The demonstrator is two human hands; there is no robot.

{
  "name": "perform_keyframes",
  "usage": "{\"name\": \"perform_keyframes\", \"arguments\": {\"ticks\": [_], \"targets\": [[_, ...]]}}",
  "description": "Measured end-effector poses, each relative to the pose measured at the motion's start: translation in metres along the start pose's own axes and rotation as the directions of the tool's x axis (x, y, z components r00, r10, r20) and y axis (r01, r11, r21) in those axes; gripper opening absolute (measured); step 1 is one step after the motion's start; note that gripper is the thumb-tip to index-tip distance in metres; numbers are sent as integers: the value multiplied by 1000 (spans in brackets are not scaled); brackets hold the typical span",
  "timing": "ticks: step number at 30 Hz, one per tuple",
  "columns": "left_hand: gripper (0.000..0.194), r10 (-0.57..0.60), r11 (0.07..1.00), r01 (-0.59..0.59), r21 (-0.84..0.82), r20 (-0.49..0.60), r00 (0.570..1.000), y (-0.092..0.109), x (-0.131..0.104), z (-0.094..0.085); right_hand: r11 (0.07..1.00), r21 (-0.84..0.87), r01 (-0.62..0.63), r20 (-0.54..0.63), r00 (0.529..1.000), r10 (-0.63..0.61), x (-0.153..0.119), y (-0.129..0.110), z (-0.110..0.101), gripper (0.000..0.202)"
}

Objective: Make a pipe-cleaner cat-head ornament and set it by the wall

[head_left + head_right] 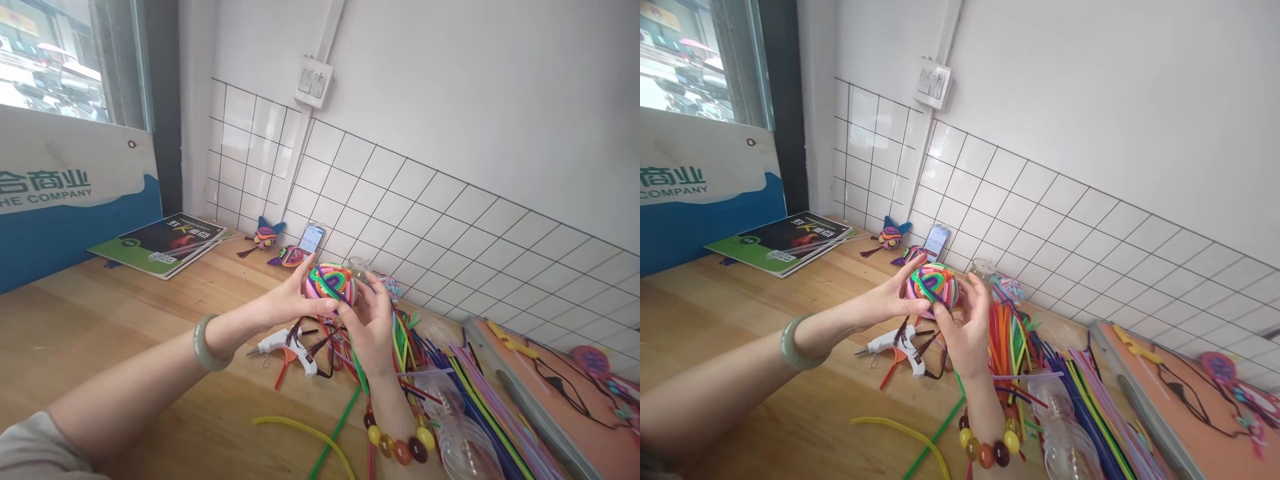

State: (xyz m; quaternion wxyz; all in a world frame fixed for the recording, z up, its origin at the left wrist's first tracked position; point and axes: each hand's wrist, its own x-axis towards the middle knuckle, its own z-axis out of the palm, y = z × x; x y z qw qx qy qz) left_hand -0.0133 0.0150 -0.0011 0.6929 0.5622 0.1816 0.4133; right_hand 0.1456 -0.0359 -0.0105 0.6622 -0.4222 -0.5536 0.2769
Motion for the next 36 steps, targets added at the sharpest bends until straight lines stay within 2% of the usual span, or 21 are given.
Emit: {"name": "perform_keyframes", "arguments": {"ticks": [4,11,17,19,21,25,26,28,30,32,36], "targets": [[111,16,1000,-16,2,-35,999,0,0,0,996,-87,28,14,1000,-27,-2,3,1,69],[100,102,981,-85,173,-96,990,0,0,-2,989,-146,30,36,999,-25,-3,1,0,69],[91,123,980,-100,172,-125,984,-1,1,-2,993,-121,5,123,992,10,-5,-17,-4,59],[87,151,972,-117,202,-162,975,-1,3,-5,993,-115,-12,113,993,25,-4,-25,-8,53],[86,166,968,-124,216,-189,968,-2,4,-7,990,-140,-6,51,999,13,-3,-31,-14,46],[76,157,978,-123,167,-207,966,-3,6,-9,944,-321,78,-98,989,-115,-1,-37,-24,25],[72,150,982,-123,141,-205,967,-3,6,-8,918,-380,113,-84,984,-156,-1,-37,-25,18],[64,134,990,-122,72,-195,972,-2,5,-6,865,-457,207,24,975,-221,-2,-38,-25,8],[59,115,993,-116,8,-182,977,-2,5,-3,829,-468,306,176,952,-252,-4,-39,-22,6],[58,108,993,-114,-25,-185,977,-2,4,-1,798,-470,377,258,923,-284,-7,-39,-17,10],[61,144,988,-152,-20,-225,964,-2,2,2,739,-497,455,216,890,-402,-11,-37,-6,9]]}}
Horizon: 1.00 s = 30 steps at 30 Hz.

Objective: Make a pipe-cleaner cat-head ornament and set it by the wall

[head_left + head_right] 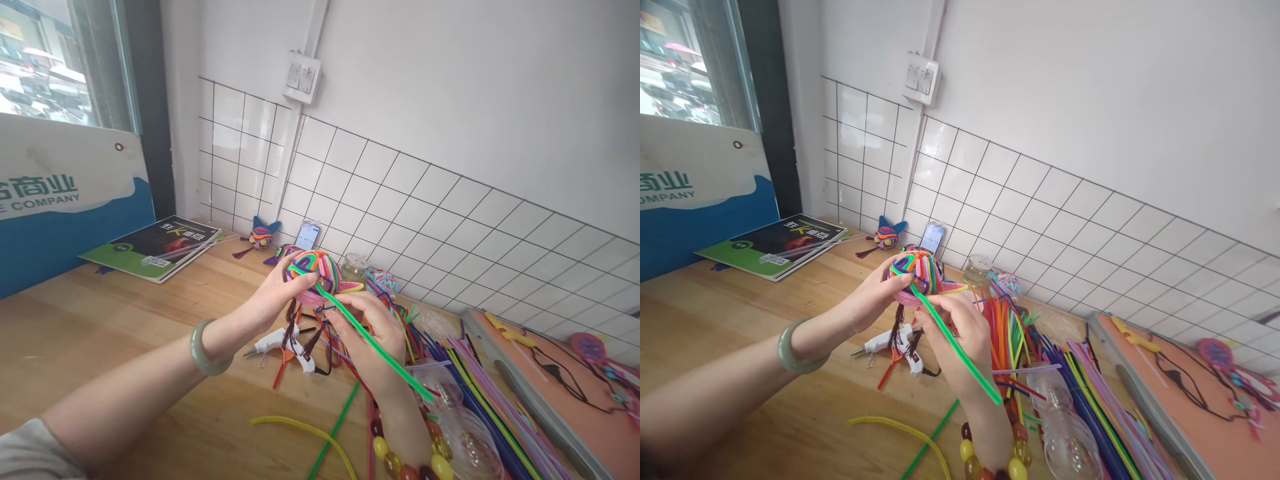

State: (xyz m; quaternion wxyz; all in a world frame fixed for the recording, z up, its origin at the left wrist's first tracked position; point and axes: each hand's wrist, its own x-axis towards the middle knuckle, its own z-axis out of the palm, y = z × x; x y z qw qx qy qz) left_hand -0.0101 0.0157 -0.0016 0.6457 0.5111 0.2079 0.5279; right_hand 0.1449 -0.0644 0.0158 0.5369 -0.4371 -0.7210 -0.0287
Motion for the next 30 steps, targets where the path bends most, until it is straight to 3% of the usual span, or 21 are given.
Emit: {"name": "perform_keyframes", "arguments": {"ticks": [8,14,17,21,23,27,30], "targets": [[67,60,992,-56,116,-24,998,-3,-5,5,980,-63,187,-95,977,-192,-2,-1,7,17],[86,108,968,-85,238,-85,991,-4,-9,8,953,-96,288,0,957,-289,0,8,5,22],[93,165,952,-126,279,-122,979,1,-10,9,955,-135,266,56,964,-261,3,17,-3,25],[102,217,931,-168,324,-122,968,6,-12,8,946,-236,223,-11,973,-232,5,23,-16,20],[101,226,924,-177,338,-113,968,6,-12,6,965,-202,164,-32,984,-174,5,19,-21,13],[99,235,916,-179,360,-118,965,4,-10,5,998,-60,-19,109,994,26,3,4,-23,5],[96,231,919,-176,352,-119,966,5,-9,7,997,-49,-54,187,980,62,1,-3,-19,10]]}}
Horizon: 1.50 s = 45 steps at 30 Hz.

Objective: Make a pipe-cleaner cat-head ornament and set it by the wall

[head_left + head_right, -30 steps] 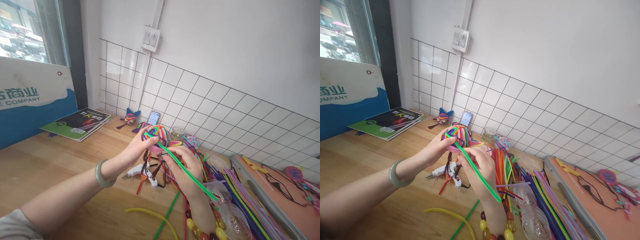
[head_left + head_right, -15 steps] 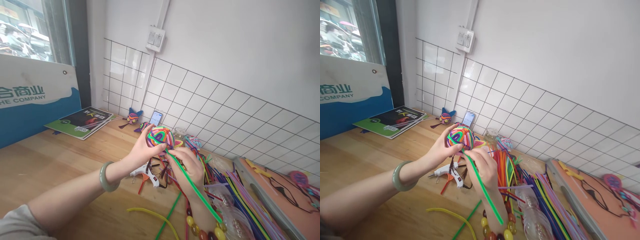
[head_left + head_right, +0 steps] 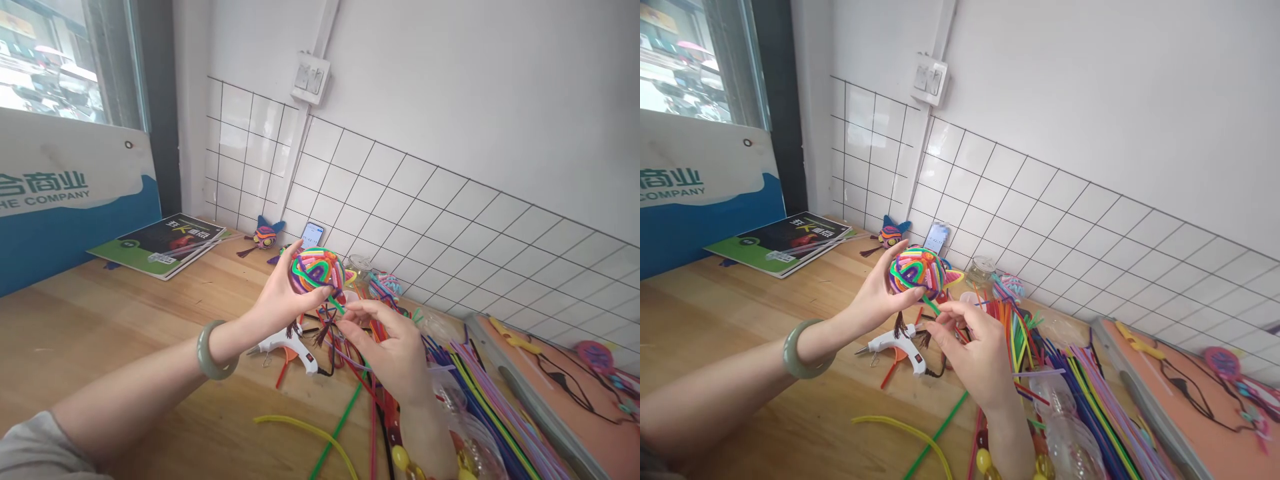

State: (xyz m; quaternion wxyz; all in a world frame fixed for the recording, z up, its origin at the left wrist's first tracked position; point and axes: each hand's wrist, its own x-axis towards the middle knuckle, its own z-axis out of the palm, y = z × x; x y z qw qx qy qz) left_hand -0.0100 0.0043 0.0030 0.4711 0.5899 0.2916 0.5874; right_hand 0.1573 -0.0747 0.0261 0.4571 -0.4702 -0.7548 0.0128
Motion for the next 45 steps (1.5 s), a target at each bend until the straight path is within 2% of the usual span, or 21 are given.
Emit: {"name": "perform_keyframes", "arguments": {"ticks": [6,9,13,17,23,30,37,41,45], "targets": [[93,-10,1000,11,-28,28,1000,-2,0,1,970,-178,167,-96,978,-185,3,1,12,7],[89,-22,1000,23,-14,26,999,-5,2,0,951,-235,203,-106,967,-233,4,1,13,6],[83,-40,999,42,-25,50,998,-6,3,-1,940,-237,244,-62,962,-265,4,2,11,9],[84,-84,996,87,-26,88,993,-5,3,-1,936,-255,244,-39,964,-262,4,3,9,11],[80,-116,993,114,23,109,987,-3,4,-1,963,-210,169,21,985,-169,3,3,7,13],[77,-154,987,145,69,150,977,-4,5,-3,955,-234,180,60,983,-171,3,4,6,11],[77,-160,987,153,49,197,967,-2,6,-2,971,-191,141,39,990,-136,3,8,6,7],[75,-158,987,149,61,195,968,-1,7,-4,978,-185,97,26,995,-93,2,12,5,5],[72,-180,983,174,49,171,969,3,8,-5,978,-176,110,46,994,-104,3,14,0,8]]}}
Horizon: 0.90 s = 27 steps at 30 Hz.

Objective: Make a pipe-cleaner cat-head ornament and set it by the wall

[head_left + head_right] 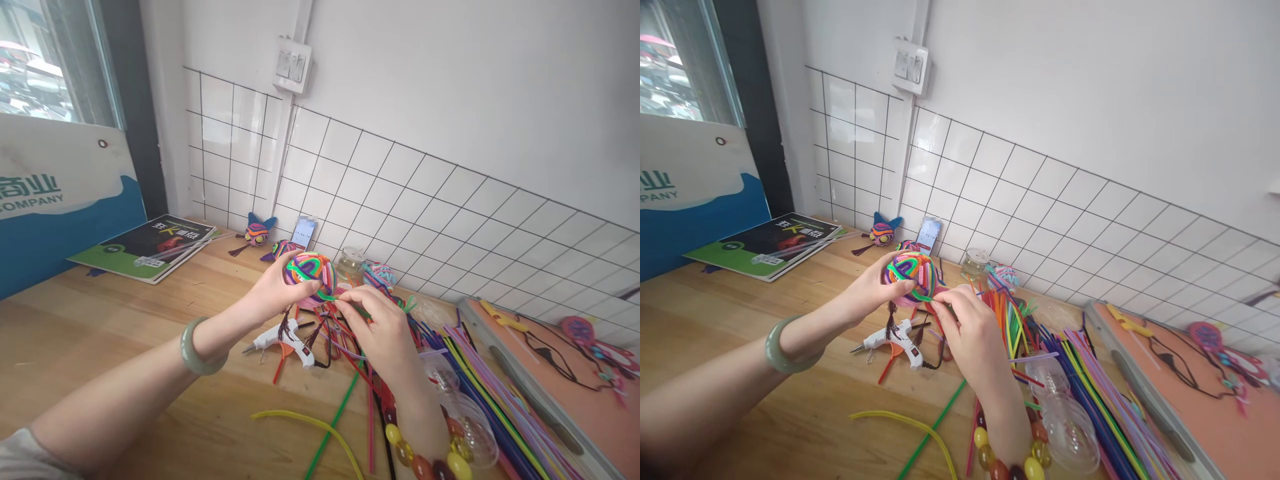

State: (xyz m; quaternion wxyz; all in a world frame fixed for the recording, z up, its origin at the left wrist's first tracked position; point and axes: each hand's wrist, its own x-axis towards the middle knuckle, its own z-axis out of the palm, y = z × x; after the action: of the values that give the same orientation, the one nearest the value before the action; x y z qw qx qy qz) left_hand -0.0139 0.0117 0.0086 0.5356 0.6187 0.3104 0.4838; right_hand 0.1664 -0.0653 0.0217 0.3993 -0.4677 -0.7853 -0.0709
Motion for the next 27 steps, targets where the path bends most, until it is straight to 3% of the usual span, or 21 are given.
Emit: {"name": "perform_keyframes", "arguments": {"ticks": [7,14,20,27], "targets": [[73,-17,1000,17,15,9,1000,-2,2,-2,998,-8,68,108,992,-67,2,-3,-5,15],[70,-45,999,46,-14,100,994,-3,2,-4,997,-28,69,165,984,-64,0,-3,-6,19],[63,-44,999,45,-7,112,993,-4,2,-5,995,-57,78,168,983,-68,0,-2,-7,21],[58,-44,999,44,12,40,998,-3,1,1,989,-107,99,65,994,-92,1,-11,3,9]]}}
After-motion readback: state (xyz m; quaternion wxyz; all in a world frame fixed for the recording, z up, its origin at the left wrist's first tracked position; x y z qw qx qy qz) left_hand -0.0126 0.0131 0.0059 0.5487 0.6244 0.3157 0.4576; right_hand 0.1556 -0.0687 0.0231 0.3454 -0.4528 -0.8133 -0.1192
